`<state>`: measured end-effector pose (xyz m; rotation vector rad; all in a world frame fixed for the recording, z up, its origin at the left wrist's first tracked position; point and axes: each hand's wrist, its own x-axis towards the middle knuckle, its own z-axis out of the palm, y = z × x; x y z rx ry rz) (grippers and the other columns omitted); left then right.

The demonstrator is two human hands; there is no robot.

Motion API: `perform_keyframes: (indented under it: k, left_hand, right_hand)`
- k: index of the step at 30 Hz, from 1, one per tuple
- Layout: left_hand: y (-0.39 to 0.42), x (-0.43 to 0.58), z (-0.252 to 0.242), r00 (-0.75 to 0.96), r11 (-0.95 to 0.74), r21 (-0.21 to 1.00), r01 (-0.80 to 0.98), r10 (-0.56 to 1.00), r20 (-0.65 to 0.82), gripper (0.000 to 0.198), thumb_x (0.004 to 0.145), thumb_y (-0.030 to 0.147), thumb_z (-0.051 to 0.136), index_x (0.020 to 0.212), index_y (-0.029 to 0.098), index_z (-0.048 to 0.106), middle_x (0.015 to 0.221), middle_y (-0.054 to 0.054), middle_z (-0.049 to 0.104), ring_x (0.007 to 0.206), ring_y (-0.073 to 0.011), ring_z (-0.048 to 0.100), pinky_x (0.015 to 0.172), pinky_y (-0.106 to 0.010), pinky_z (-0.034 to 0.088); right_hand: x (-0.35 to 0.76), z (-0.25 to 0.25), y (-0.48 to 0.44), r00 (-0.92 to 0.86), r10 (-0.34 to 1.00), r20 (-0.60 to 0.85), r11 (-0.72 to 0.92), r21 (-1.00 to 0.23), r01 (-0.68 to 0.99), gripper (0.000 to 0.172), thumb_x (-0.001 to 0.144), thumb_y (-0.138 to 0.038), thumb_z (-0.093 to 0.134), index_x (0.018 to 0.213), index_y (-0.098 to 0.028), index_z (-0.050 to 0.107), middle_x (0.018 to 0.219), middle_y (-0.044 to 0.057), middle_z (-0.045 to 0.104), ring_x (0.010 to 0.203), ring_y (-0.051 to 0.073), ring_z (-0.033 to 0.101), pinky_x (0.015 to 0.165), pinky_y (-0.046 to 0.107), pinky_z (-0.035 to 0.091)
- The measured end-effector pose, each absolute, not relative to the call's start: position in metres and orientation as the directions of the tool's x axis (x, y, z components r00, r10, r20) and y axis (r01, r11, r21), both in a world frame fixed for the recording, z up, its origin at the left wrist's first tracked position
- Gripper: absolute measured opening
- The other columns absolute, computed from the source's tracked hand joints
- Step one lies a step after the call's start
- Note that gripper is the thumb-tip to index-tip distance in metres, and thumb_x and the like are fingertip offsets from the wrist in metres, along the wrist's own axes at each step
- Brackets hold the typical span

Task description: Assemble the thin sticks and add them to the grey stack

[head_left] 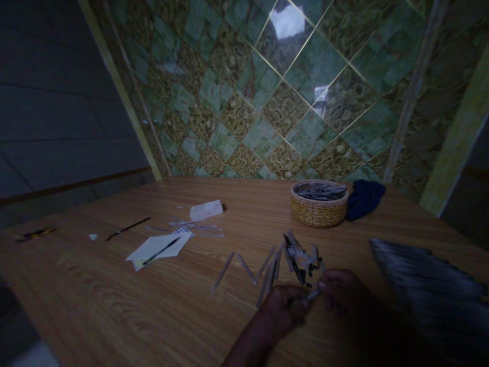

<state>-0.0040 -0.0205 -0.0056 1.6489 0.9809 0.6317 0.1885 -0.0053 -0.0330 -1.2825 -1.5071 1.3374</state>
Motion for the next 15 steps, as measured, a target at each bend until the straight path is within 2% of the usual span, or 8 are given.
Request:
perform_keyframes:
  k: [5,10,15]
  left_hand:
    - [-0.0188,-0.0075,-0.0112,0.561,0.166,0.978,0.13,0.801,-0.21,0.051,0.068,0.061,0.057,0.067,0.01,0.061,0.057,-0.004,0.058,0.048,-0.0119,0.054,0.047,-0.023,0.039]
    - [-0.0199,-0.0093,-0.0105,0.602,0.281,0.959,0.033,0.76,-0.243,0.042,0.061,0.047,0.071,0.073,0.008,0.064,0.068,-0.009,0.065,0.053,-0.0145,0.061,0.048,-0.023,0.043]
    - [-0.0192,-0.0068,-0.0121,0.566,0.321,0.947,-0.007,0.782,-0.261,0.034,0.06,0.038,0.073,0.071,0.008,0.063,0.065,-0.009,0.066,0.05,-0.0152,0.061,0.045,-0.023,0.043]
  right_hand:
    - [0.1893,-0.0299,-0.0037,-0.207,0.971,-0.117,-0.078,-0.98,0.184,0.039,0.069,-0.056,0.054,0.061,-0.018,0.049,0.043,-0.003,0.055,0.03,0.007,0.043,0.032,0.018,0.028]
    - [0.19,-0.0315,-0.0027,-0.196,0.974,-0.117,-0.092,-0.987,0.133,0.04,0.069,-0.057,0.055,0.062,-0.018,0.049,0.044,-0.003,0.056,0.031,0.007,0.045,0.033,0.019,0.029]
    - [0.1875,-0.034,-0.0028,-0.217,0.97,-0.109,-0.094,-0.992,0.08,0.047,0.068,-0.064,0.054,0.064,-0.017,0.051,0.046,-0.002,0.058,0.032,0.008,0.048,0.034,0.019,0.032]
